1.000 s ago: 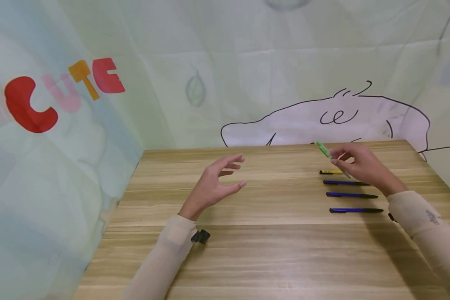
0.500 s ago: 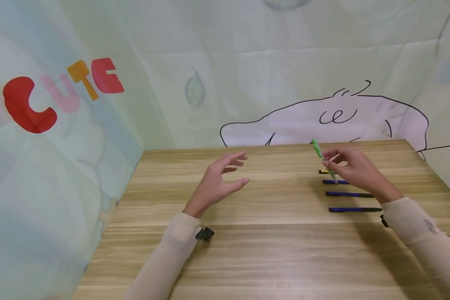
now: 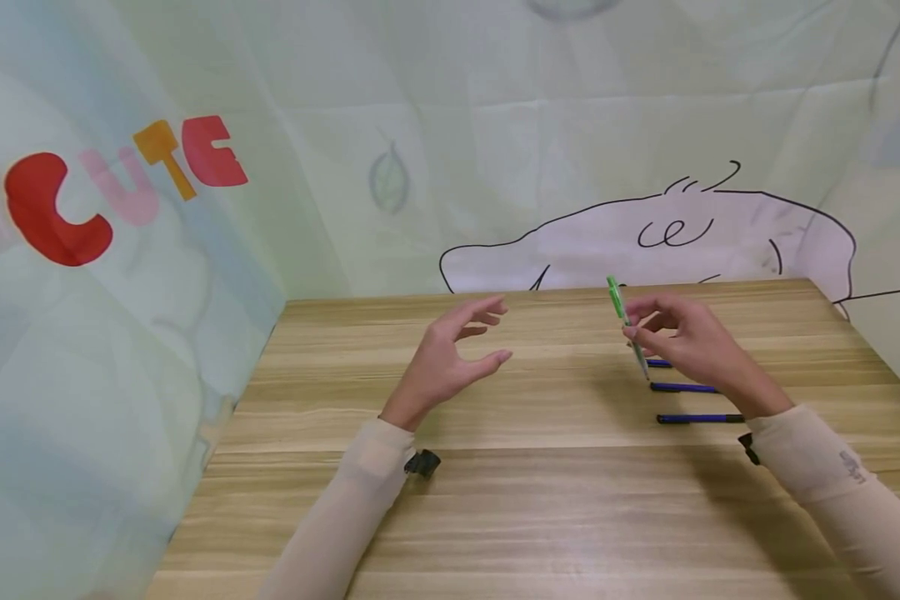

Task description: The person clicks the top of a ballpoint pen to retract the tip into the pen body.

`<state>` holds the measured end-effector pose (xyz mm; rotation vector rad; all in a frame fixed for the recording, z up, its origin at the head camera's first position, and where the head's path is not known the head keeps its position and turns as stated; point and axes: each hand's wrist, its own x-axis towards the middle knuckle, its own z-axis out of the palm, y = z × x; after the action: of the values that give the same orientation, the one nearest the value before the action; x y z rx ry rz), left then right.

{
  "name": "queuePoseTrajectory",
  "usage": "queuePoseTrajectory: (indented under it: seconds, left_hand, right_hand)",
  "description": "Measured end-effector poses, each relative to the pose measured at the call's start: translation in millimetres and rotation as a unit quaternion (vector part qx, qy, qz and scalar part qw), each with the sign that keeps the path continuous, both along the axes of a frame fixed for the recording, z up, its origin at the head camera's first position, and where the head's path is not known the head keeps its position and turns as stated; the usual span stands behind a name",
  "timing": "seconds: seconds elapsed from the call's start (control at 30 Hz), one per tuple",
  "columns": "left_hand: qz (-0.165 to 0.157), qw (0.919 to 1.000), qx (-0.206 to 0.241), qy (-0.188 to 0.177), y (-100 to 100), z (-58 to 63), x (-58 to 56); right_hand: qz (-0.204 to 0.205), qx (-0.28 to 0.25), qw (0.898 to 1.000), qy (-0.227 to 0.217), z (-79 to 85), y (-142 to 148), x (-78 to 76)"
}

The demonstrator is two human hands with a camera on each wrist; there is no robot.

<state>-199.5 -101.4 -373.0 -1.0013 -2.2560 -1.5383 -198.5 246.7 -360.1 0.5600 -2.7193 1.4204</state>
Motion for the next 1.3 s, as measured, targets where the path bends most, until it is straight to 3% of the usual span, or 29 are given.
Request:
queuePoseTrajectory:
  seconds: [0.4, 0.87, 1.3]
  left_hand:
    - [-0.023, 0.9996, 0.002, 0.015, 16.8, 1.3, -3.7]
    - [-0.038, 0.9984, -0.013, 0.039, 38.1, 3.4, -5.9]
    - [-0.046, 0.9983, -0.017, 0.031, 54.0, 3.4, -7.0]
  right_hand:
    - [0.045, -0.089, 0.995, -0.024, 3.2, -17.1, 5.7]
    - [0.057, -0.155, 0.983, -0.076, 7.4, -30.9, 9.7]
    - [0.080, -0.173, 0.978, -0.081, 9.6, -43.6, 11.5]
